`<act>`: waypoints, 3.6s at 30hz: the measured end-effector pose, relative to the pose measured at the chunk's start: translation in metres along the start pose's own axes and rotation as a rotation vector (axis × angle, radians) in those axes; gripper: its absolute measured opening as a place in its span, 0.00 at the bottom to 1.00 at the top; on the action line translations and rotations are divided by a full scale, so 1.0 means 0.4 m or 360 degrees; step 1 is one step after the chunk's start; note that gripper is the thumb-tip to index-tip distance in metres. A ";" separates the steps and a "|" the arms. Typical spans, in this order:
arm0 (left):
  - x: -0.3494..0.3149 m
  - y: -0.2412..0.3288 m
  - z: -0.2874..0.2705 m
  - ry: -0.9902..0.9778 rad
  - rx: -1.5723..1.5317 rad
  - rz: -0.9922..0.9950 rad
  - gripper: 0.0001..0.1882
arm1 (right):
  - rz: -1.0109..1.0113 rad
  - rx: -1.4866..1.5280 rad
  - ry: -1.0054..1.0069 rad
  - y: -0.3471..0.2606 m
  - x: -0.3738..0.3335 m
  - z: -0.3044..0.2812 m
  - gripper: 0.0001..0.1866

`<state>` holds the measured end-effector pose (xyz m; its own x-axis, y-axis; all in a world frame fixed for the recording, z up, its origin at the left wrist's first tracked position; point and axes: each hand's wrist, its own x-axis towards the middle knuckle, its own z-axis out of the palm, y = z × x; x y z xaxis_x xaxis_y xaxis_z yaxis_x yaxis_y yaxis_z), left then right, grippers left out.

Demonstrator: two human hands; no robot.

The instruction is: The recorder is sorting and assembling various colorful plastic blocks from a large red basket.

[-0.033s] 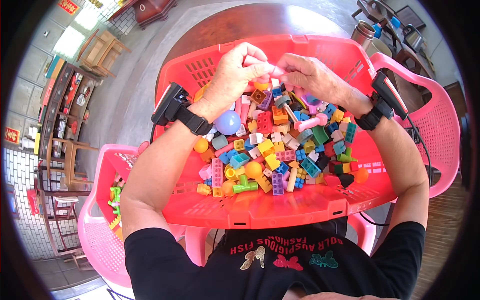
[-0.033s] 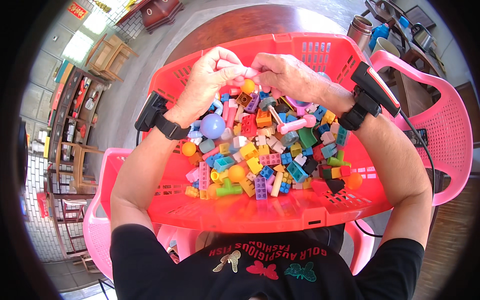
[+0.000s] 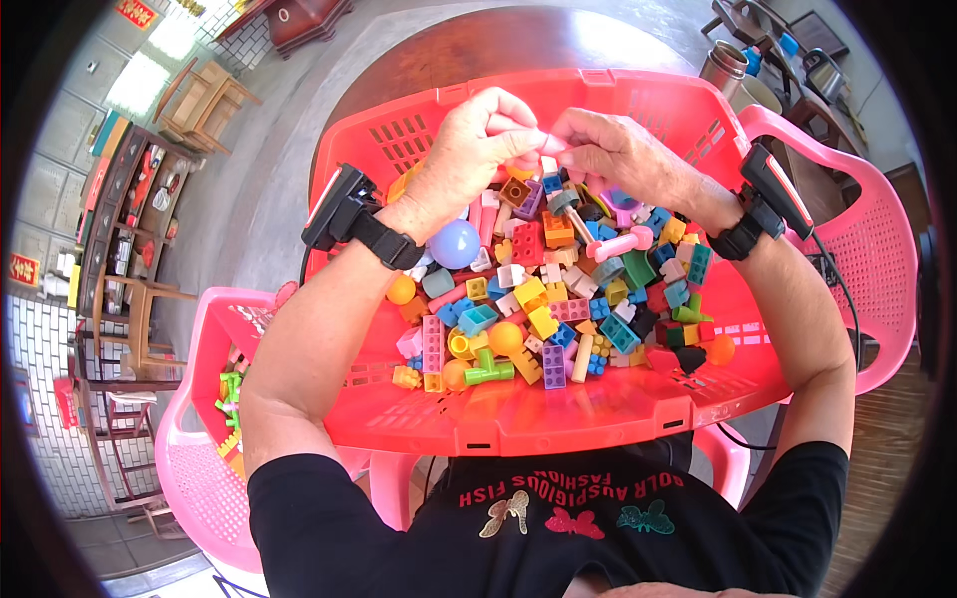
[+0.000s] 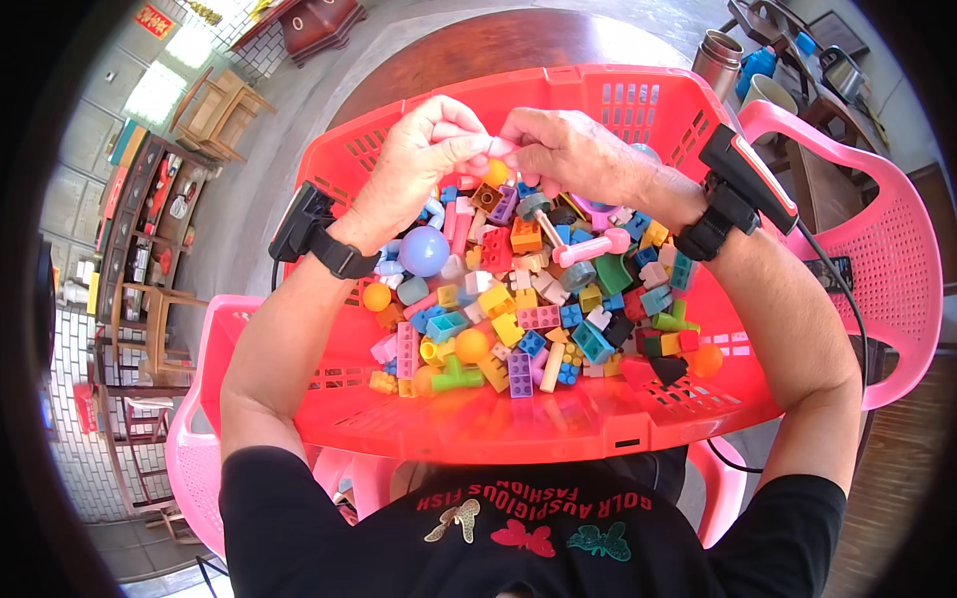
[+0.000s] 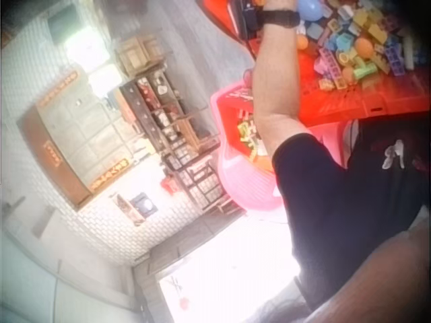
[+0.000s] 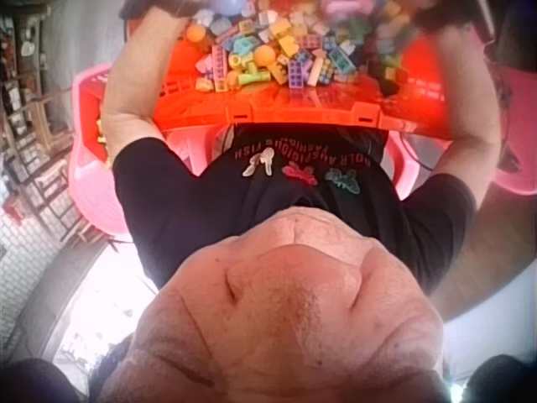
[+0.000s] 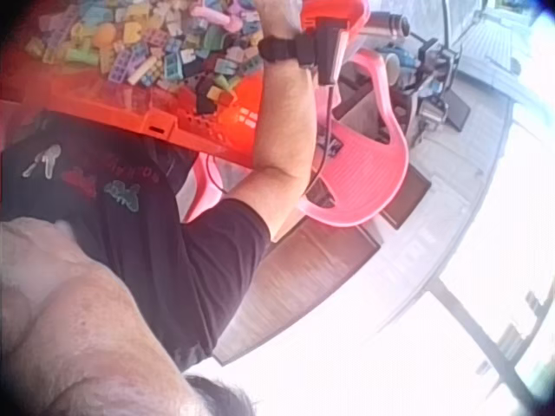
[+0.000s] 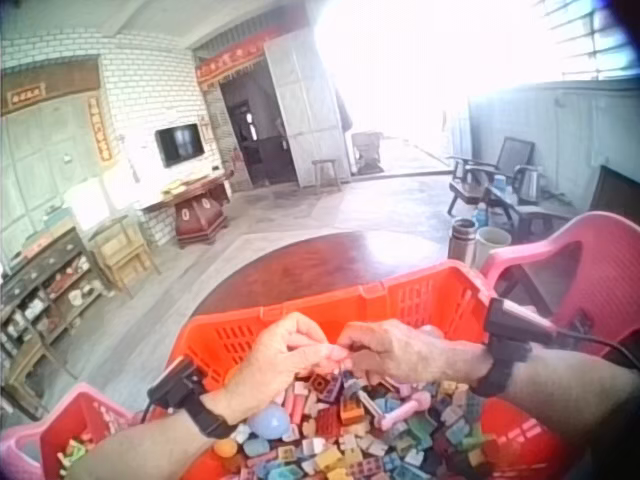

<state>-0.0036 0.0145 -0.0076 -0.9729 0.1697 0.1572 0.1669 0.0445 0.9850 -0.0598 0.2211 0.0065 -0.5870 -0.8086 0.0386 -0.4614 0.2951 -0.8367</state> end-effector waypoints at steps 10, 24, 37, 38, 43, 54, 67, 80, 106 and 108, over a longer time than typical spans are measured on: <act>0.002 0.000 0.007 -0.0031 -0.0237 -0.0158 0.17 | -0.0444 -0.0265 0.0265 0.023 0.005 0.036 0.13; 0.016 -0.013 0.014 -0.0494 -0.0630 -0.0373 0.37 | -0.0771 -0.0504 0.0106 -0.010 -0.019 0.079 0.14; -0.018 0.003 0.062 -0.0347 -0.0666 -0.0378 0.37 | -0.0660 -0.0580 0.0125 -0.048 -0.050 0.106 0.13; -0.020 0.009 0.067 -0.0380 -0.0709 -0.0387 0.37 | -0.0810 -0.0629 0.0186 -0.043 -0.047 0.107 0.13; -0.024 0.013 0.067 -0.0522 -0.0713 -0.0373 0.38 | -0.0854 -0.0605 0.0149 -0.060 -0.048 0.104 0.13; 0.003 -0.030 0.007 -0.0143 0.0140 -0.0350 0.32 | -0.0595 -0.0796 0.0173 0.018 -0.024 0.097 0.13; -0.044 -0.129 -0.004 -0.0505 0.2417 -0.0531 0.15 | -0.0560 -0.1219 0.0224 0.047 -0.012 0.038 0.12; -0.022 -0.129 0.006 -0.0304 0.2187 -0.0395 0.16 | -0.0605 -0.1042 0.0388 0.055 0.000 0.013 0.14; 0.013 0.003 -0.012 0.0225 -0.0507 -0.0323 0.10 | -0.0319 -0.0518 0.0244 0.041 0.007 0.019 0.11; 0.012 0.001 -0.008 0.0191 -0.0530 -0.0325 0.10 | -0.0282 -0.0360 0.0268 0.034 0.003 0.021 0.10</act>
<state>-0.0087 0.0121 -0.0060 -0.9957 0.0735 -0.0564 -0.0737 -0.2589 0.9631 -0.0613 0.2197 -0.0095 -0.5775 -0.7675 0.2782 -0.6910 0.2781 -0.6672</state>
